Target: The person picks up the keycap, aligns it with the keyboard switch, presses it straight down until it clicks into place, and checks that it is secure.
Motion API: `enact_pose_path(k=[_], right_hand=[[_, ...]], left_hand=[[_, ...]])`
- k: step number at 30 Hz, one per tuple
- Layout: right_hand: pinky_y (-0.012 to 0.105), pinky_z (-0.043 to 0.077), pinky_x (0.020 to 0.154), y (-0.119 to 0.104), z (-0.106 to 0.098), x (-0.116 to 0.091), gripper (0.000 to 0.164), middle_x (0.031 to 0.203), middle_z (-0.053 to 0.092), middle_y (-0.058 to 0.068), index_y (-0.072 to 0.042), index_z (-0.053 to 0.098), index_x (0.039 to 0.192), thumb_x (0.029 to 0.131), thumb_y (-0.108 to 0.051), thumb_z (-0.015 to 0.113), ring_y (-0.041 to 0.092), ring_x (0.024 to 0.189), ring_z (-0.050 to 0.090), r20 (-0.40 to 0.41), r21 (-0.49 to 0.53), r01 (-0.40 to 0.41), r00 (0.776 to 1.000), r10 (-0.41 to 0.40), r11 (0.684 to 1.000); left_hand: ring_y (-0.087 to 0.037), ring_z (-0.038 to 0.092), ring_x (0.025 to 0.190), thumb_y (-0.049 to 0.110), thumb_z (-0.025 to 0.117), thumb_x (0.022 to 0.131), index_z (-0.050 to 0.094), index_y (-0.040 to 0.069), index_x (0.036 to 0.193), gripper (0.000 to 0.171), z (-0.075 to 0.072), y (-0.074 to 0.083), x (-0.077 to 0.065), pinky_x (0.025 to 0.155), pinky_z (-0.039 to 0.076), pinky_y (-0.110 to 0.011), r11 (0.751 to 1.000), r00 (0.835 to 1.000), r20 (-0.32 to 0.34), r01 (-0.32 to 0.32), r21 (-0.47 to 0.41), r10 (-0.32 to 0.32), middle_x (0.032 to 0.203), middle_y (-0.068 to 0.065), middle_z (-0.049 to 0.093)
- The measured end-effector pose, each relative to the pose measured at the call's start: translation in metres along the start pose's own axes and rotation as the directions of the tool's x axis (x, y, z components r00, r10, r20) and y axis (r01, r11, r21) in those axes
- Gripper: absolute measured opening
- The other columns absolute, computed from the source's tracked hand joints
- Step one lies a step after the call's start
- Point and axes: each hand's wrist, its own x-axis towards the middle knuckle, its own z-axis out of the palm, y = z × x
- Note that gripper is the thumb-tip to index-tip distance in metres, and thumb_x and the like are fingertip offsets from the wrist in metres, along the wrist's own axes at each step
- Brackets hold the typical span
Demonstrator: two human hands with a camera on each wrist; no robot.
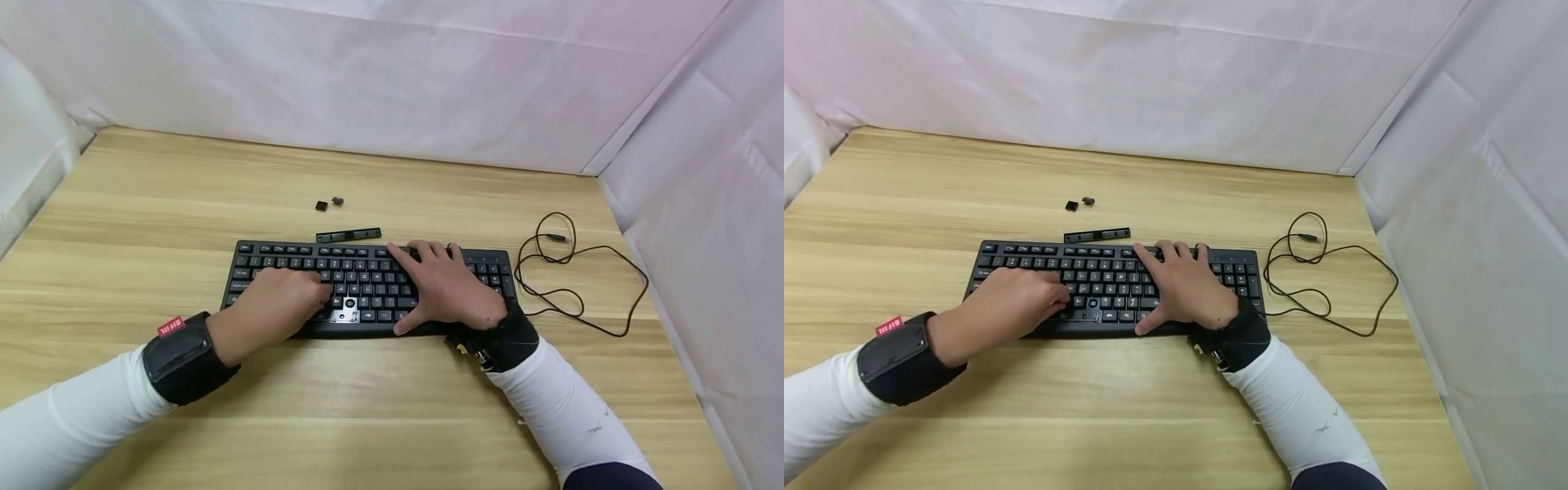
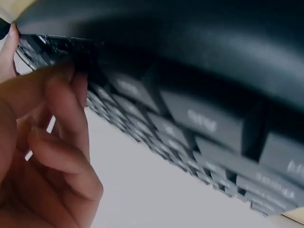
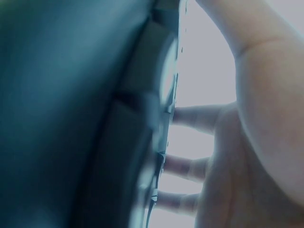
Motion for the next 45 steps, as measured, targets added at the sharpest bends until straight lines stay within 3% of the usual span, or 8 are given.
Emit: enact_pose_path(k=[5, 12, 15, 19, 27, 34, 38, 45], right_hand=[[0.064, 0.024, 0.100, 0.000, -0.001, -0.001, 0.128, 0.145, 0.031, 0.018, -0.020, 0.014, 0.152, 0.052, -0.080, 0.066, 0.037, 0.128, 0.027, 0.006, -0.004, 0.005, 1.000, -0.005, 1.000], [0.064, 0.023, 0.100, -0.001, 0.000, 0.000, 0.129, 0.144, 0.032, 0.018, -0.020, 0.015, 0.152, 0.051, -0.079, 0.068, 0.037, 0.127, 0.027, -0.003, 0.003, 0.010, 1.000, -0.010, 1.000], [0.065, 0.024, 0.099, -0.001, 0.001, 0.001, 0.128, 0.145, 0.031, 0.018, -0.020, 0.015, 0.152, 0.051, -0.078, 0.068, 0.037, 0.128, 0.027, 0.001, 0.003, 0.010, 1.000, -0.010, 1.000], [0.065, 0.025, 0.099, -0.001, 0.002, -0.001, 0.128, 0.145, 0.032, 0.017, -0.020, 0.016, 0.152, 0.051, -0.078, 0.069, 0.037, 0.128, 0.028, -0.001, 0.005, -0.004, 1.000, 0.004, 1.000], [0.065, 0.025, 0.098, 0.002, 0.002, -0.001, 0.129, 0.145, 0.031, 0.017, -0.020, 0.016, 0.152, 0.050, -0.079, 0.069, 0.036, 0.127, 0.028, -0.006, -0.005, -0.008, 1.000, 0.008, 1.000], [0.064, 0.025, 0.099, 0.000, 0.002, 0.000, 0.129, 0.144, 0.033, 0.016, -0.021, 0.015, 0.152, 0.050, -0.080, 0.067, 0.036, 0.126, 0.029, -0.001, -0.017, -0.015, 1.000, 0.015, 1.000], [0.064, 0.024, 0.100, -0.001, 0.002, -0.001, 0.130, 0.144, 0.032, 0.016, -0.021, 0.015, 0.152, 0.049, -0.081, 0.066, 0.036, 0.127, 0.028, 0.007, -0.025, -0.016, 1.000, 0.016, 1.000], [0.063, 0.026, 0.099, -0.002, 0.001, -0.003, 0.130, 0.144, 0.033, 0.016, -0.021, 0.016, 0.152, 0.049, -0.081, 0.066, 0.035, 0.127, 0.029, -0.012, -0.024, -0.012, 1.000, 0.012, 1.000]], left_hand=[[-0.010, 0.047, 0.047, -0.008, 0.066, 0.074, 0.062, 0.012, 0.062, 0.024, 0.000, 0.002, 0.000, 0.035, 0.045, -0.031, 0.999, 1.000, 0.003, -0.025, 0.044, 0.025, 0.059, 0.002, 0.056], [-0.006, 0.041, 0.047, 0.009, 0.068, 0.079, 0.059, 0.020, 0.057, 0.027, -0.012, -0.014, 0.012, 0.039, 0.039, -0.026, 0.995, 0.999, 0.032, -0.004, -0.095, 0.007, 0.054, 0.008, 0.050], [-0.006, 0.041, 0.046, 0.011, 0.067, 0.080, 0.064, 0.019, 0.061, 0.021, -0.017, -0.030, 0.026, 0.039, 0.038, -0.023, 0.992, 0.999, 0.030, 0.031, -0.119, -0.027, 0.055, 0.007, 0.054], [-0.010, 0.054, 0.052, 0.015, 0.067, 0.082, 0.073, 0.014, 0.081, 0.006, -0.020, -0.057, 0.052, 0.042, 0.048, -0.028, 0.987, 0.993, 0.041, 0.118, -0.109, -0.114, 0.072, -0.001, 0.070], [-0.021, 0.062, 0.069, 0.015, 0.065, 0.084, 0.072, 0.007, 0.101, 0.020, -0.012, -0.097, 0.093, 0.050, 0.052, -0.043, 0.978, 0.976, 0.067, 0.210, -0.018, -0.208, 0.096, -0.012, 0.072], [-0.024, 0.061, 0.074, 0.007, 0.056, 0.089, 0.068, 0.008, 0.113, 0.026, -0.003, -0.111, 0.111, 0.047, 0.047, -0.038, 0.976, 0.967, 0.155, 0.212, -0.042, -0.203, 0.108, -0.016, 0.068], [-0.026, 0.060, 0.078, 0.010, 0.053, 0.091, 0.063, 0.009, 0.121, 0.031, 0.002, -0.115, 0.119, 0.045, 0.042, -0.034, 0.974, 0.950, 0.236, 0.220, -0.045, -0.204, 0.118, -0.017, 0.064], [-0.027, 0.060, 0.088, 0.011, 0.050, 0.092, 0.066, 0.011, 0.119, 0.030, 0.005, -0.115, 0.128, 0.056, 0.048, -0.042, 0.977, 0.949, 0.254, 0.207, -0.055, -0.187, 0.120, -0.015, 0.064]])
